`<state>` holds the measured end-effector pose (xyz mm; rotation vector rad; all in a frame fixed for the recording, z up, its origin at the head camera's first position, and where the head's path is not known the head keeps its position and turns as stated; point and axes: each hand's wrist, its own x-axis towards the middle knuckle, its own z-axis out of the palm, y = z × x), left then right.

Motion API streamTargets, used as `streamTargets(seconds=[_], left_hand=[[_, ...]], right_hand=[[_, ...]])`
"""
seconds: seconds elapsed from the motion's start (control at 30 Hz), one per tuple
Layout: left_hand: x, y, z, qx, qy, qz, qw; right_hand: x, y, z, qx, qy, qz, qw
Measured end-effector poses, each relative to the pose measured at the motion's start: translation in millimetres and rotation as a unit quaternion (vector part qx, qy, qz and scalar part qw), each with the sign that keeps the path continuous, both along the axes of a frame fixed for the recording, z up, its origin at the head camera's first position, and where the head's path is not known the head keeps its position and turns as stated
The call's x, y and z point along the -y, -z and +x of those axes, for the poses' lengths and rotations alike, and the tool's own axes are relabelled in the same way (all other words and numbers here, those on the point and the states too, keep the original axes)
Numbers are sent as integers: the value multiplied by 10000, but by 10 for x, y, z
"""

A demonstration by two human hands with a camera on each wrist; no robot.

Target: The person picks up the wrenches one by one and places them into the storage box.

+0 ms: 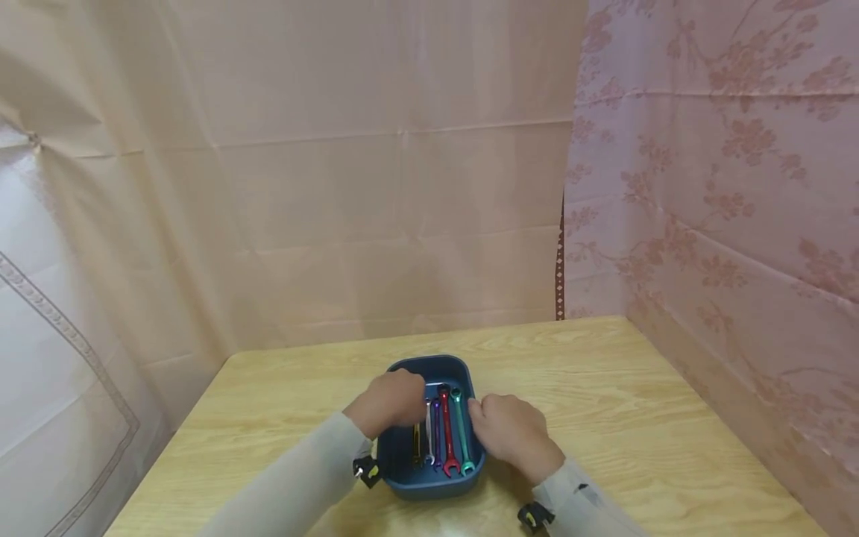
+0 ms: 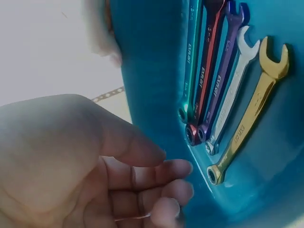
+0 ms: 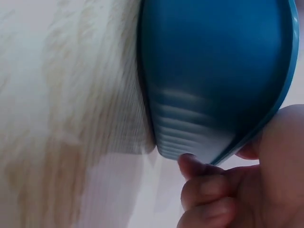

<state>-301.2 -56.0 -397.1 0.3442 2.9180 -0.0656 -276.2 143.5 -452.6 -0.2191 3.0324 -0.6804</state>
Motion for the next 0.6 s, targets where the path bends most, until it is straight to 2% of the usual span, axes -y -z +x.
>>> streamTargets(seconds=[0.2, 0.3, 0.43, 0.6], left_hand=[[92, -24, 107, -166, 30, 31, 9999], [175, -52, 158, -429, 10, 117, 9990], [330, -63, 215, -823, -142, 448, 9955], [512, -37, 271, -865, -295, 868, 9920]], right_hand=[[-31, -8, 5, -193, -170, 18, 9997], [-28, -20, 11, -333, -297, -3, 9990], [-23, -50, 35, -530, -410, 45, 9977], [-40, -105, 80, -616, -545, 204, 9964]])
